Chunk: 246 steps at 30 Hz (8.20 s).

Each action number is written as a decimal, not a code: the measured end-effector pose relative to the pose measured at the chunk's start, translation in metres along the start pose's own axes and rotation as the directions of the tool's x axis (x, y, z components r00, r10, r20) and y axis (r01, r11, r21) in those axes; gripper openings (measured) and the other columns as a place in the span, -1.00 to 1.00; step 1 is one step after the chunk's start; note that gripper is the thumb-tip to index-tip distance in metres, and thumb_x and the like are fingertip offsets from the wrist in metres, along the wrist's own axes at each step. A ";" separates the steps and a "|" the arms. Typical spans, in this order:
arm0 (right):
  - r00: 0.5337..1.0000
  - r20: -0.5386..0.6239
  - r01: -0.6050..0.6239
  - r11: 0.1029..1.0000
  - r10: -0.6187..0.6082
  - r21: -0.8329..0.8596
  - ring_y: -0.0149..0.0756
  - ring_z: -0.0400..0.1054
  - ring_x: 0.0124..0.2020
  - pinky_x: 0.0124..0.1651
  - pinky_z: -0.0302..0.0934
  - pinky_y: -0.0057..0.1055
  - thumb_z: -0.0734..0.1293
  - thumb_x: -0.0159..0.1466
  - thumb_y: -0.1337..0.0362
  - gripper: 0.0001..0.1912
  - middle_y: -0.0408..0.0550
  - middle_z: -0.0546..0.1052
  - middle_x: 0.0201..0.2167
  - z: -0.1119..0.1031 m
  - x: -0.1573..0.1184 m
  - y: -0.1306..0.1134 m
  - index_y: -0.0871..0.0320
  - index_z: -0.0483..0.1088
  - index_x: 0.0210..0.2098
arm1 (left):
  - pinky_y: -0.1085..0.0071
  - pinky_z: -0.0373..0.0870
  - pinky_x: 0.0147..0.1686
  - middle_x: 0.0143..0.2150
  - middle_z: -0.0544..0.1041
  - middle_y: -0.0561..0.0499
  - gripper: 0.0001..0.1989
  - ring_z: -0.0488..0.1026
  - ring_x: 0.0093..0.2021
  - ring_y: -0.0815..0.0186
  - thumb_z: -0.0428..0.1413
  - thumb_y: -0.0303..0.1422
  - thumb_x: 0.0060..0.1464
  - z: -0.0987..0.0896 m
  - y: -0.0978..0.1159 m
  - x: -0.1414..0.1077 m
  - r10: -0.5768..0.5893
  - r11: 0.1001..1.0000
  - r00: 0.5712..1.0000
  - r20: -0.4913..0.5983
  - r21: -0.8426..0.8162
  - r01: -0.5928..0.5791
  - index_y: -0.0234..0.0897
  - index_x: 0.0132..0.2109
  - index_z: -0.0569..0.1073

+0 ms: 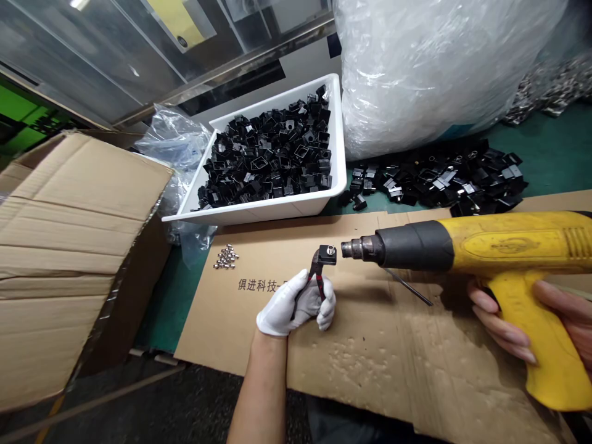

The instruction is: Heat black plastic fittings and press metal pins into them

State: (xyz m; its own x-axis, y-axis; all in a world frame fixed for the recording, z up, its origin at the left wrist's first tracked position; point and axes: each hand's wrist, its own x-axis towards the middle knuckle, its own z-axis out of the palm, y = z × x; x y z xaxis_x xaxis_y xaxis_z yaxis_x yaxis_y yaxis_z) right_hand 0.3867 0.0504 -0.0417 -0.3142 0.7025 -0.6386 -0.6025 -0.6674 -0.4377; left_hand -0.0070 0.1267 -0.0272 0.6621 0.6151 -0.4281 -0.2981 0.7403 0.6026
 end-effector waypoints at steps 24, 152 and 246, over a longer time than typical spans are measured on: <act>0.996 -0.088 -0.003 0.999 -0.002 -0.048 -0.24 0.25 -0.64 -0.64 0.31 -0.34 0.50 0.01 -0.04 -0.55 0.07 0.44 -0.58 0.009 -0.003 -0.005 0.13 0.66 -0.22 | 0.32 0.35 -0.44 -0.47 0.45 -0.08 -0.38 0.39 -0.52 0.25 -0.10 0.12 0.33 -0.002 -0.001 0.001 0.019 0.999 0.998 0.052 0.027 -0.021 -0.37 -0.19 0.54; 0.976 0.197 0.101 0.994 -0.092 -0.037 -0.27 0.31 -0.57 -0.56 0.37 -0.41 0.39 0.24 0.01 -0.56 0.10 0.46 -0.50 0.007 -0.002 -0.008 0.19 0.59 -0.05 | 0.31 0.35 -0.41 -0.46 0.55 -0.15 -0.35 0.48 -0.50 0.19 -0.16 0.11 0.36 -0.005 -0.002 0.001 -0.018 0.988 0.995 0.097 0.155 0.003 -0.40 -0.14 0.52; 0.951 0.287 0.117 0.993 -0.116 0.013 -0.34 0.32 -0.58 -0.56 0.37 -0.44 0.28 0.34 -0.02 -0.55 0.13 0.48 -0.30 -0.002 0.001 -0.003 0.21 0.56 -0.05 | 0.32 0.29 -0.25 -0.37 0.43 -0.01 -0.48 0.33 -0.37 0.27 -0.08 0.09 0.37 0.065 -0.058 0.007 0.690 0.631 0.637 -0.344 0.717 -0.296 -0.27 -0.12 0.49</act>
State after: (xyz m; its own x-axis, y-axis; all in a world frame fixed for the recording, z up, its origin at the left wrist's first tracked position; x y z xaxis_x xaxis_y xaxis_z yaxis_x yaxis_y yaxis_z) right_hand 0.3898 0.0526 -0.0421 -0.4391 0.8164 -0.3751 -0.6447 -0.5771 -0.5013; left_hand 0.0595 0.0706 -0.0213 -0.0201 0.9958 -0.0889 0.1082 0.0906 0.9900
